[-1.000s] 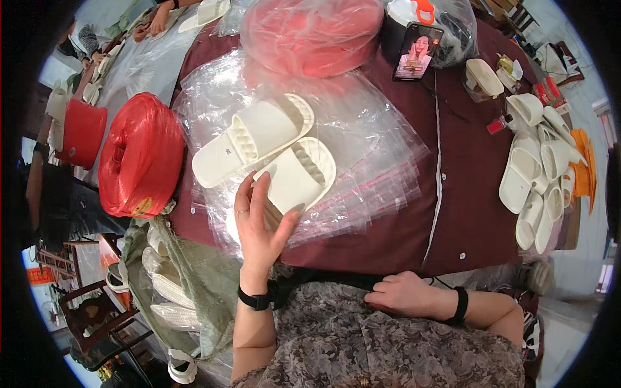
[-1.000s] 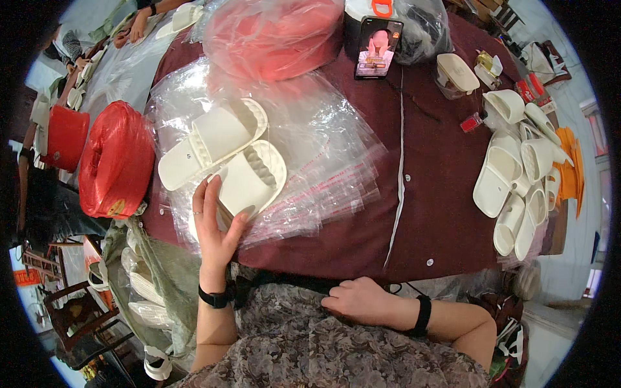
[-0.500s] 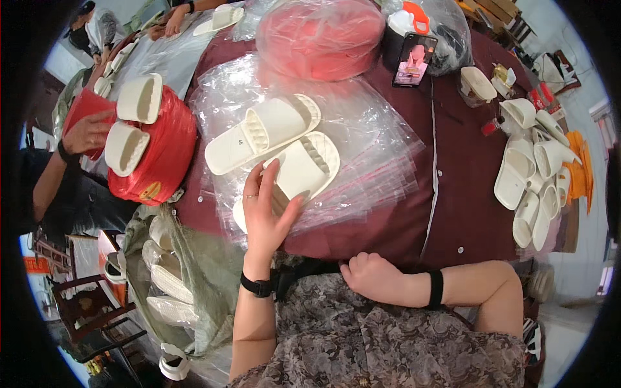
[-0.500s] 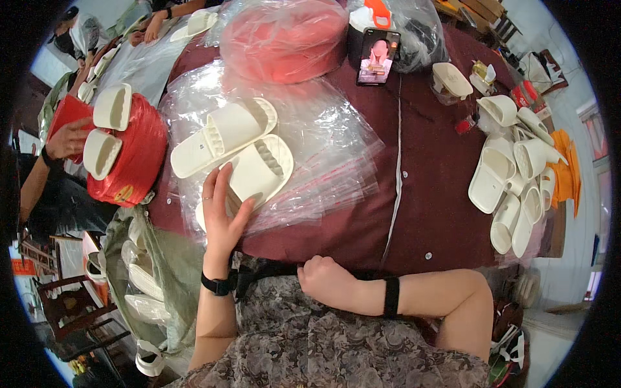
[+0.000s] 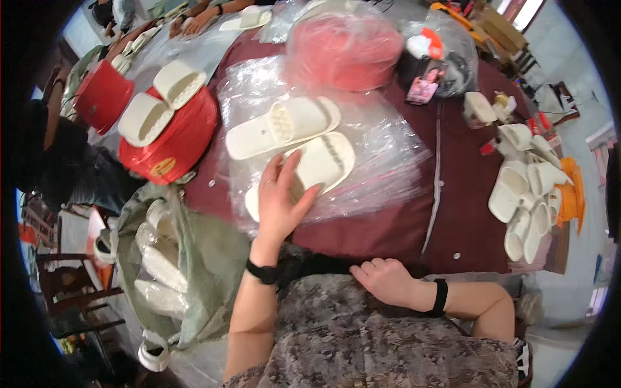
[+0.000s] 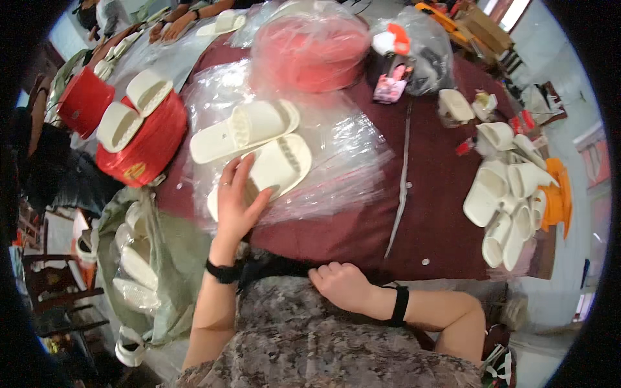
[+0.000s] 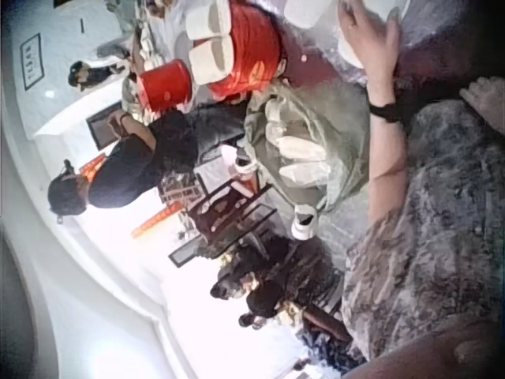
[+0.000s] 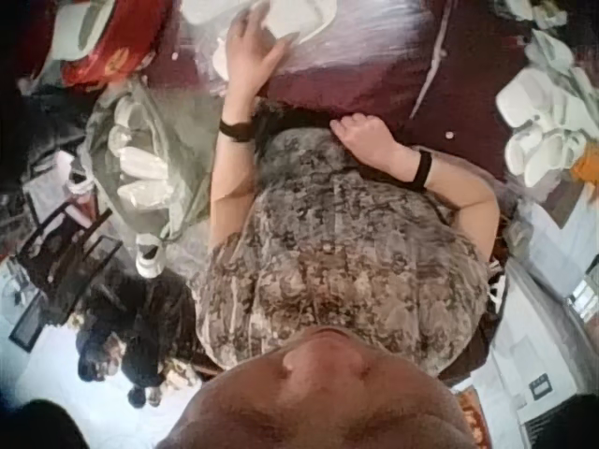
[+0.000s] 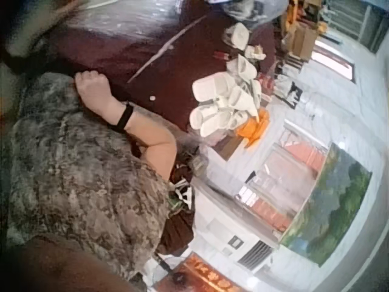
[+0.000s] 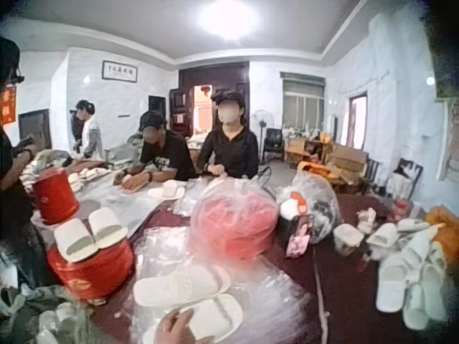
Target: Packaging pairs of white slide-on shoes into clear plastic bags.
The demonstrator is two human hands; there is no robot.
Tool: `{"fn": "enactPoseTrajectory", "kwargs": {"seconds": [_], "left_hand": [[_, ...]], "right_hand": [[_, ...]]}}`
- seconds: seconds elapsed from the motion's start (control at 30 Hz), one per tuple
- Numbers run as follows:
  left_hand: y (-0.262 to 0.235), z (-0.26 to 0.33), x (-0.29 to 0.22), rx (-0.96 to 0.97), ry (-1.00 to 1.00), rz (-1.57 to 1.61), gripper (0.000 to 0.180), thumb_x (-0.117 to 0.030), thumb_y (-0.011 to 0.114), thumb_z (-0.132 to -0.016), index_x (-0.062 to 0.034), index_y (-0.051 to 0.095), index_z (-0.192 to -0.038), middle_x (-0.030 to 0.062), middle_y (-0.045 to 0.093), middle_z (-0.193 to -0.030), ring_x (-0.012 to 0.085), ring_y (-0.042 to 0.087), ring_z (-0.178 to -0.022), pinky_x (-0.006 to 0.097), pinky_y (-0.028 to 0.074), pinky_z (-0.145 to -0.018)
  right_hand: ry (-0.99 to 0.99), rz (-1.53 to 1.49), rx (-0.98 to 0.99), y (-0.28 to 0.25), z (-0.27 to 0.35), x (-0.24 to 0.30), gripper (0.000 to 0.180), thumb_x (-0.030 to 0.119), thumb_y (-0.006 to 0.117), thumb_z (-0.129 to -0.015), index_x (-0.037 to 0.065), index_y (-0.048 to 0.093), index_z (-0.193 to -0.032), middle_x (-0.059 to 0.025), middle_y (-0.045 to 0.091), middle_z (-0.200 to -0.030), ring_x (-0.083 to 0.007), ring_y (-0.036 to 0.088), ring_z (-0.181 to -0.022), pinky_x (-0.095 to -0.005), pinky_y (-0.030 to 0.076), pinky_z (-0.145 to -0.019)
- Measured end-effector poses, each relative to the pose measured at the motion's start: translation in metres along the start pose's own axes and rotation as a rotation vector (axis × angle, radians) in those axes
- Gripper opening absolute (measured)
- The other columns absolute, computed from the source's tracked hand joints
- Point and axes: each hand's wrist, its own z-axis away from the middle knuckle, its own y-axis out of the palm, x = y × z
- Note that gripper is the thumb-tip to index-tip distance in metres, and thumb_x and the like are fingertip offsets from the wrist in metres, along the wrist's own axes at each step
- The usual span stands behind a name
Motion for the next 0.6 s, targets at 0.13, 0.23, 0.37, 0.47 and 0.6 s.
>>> {"fn": "enactPoseTrajectory", "kwargs": {"seconds": [0.13,0.23,0.37,0.47,0.6], "left_hand": [[0.002,0.002,0.007,-0.042,0.046,-0.069,0.068,-0.026,0.08,-0.076,-0.0065,0.054,-0.135,0.0279,0.05,-0.134,0.0429,0.052,-0.119,0.047,0.043,-0.1],[-0.003,0.002,0.008,-0.025,0.032,-0.091,0.068,-0.024,0.079,-0.075,-0.0075,0.054,-0.136,0.0256,0.05,-0.133,0.0424,0.051,-0.121,0.048,0.042,-0.101],[0.0,0.004,0.006,-0.005,-0.006,-0.088,0.068,-0.024,0.078,-0.075,-0.0084,0.053,-0.137,0.0243,0.048,-0.135,0.0416,0.048,-0.124,0.048,0.04,-0.103],[0.003,0.003,0.001,0.001,0.002,-0.108,0.069,-0.024,0.077,-0.075,-0.0081,0.052,-0.137,0.0244,0.047,-0.136,0.0418,0.047,-0.124,0.048,0.04,-0.104],[0.004,0.005,0.0,0.01,0.008,-0.121,0.07,-0.023,0.077,-0.074,-0.0065,0.052,-0.137,0.025,0.048,-0.134,0.0424,0.048,-0.123,0.048,0.04,-0.104]], "right_hand": [[0.379,-0.885,-0.178,-0.06,-0.001,-0.046,0.008,0.014,0.056,-0.091,0.008,0.06,-0.088,-0.0081,0.053,-0.063,-0.0251,0.057,-0.054,-0.0331,0.047,-0.053],[0.376,-1.192,-0.578,-0.058,0.012,-0.128,0.01,0.014,0.052,-0.093,0.006,0.058,-0.091,-0.0061,0.054,-0.066,-0.019,0.052,-0.053,-0.0318,0.043,-0.05],[0.905,-1.763,-1.011,-0.083,0.034,-0.233,0.008,0.006,0.047,-0.089,0.007,0.056,-0.09,-0.0045,0.056,-0.082,-0.0124,0.05,-0.061,-0.0269,0.039,-0.052],[0.998,-1.972,-1.352,-0.07,0.052,-0.322,0.018,0.001,0.041,-0.089,0.006,0.054,-0.1,-0.0051,0.054,-0.08,-0.0123,0.044,-0.058,-0.0258,0.038,-0.051],[1.022,-2.127,-1.378,-0.066,0.045,-0.381,0.015,0.004,0.039,-0.092,0.009,0.052,-0.098,0.0001,0.044,-0.068,-0.0107,0.035,-0.048,-0.0243,0.032,-0.044]]}}
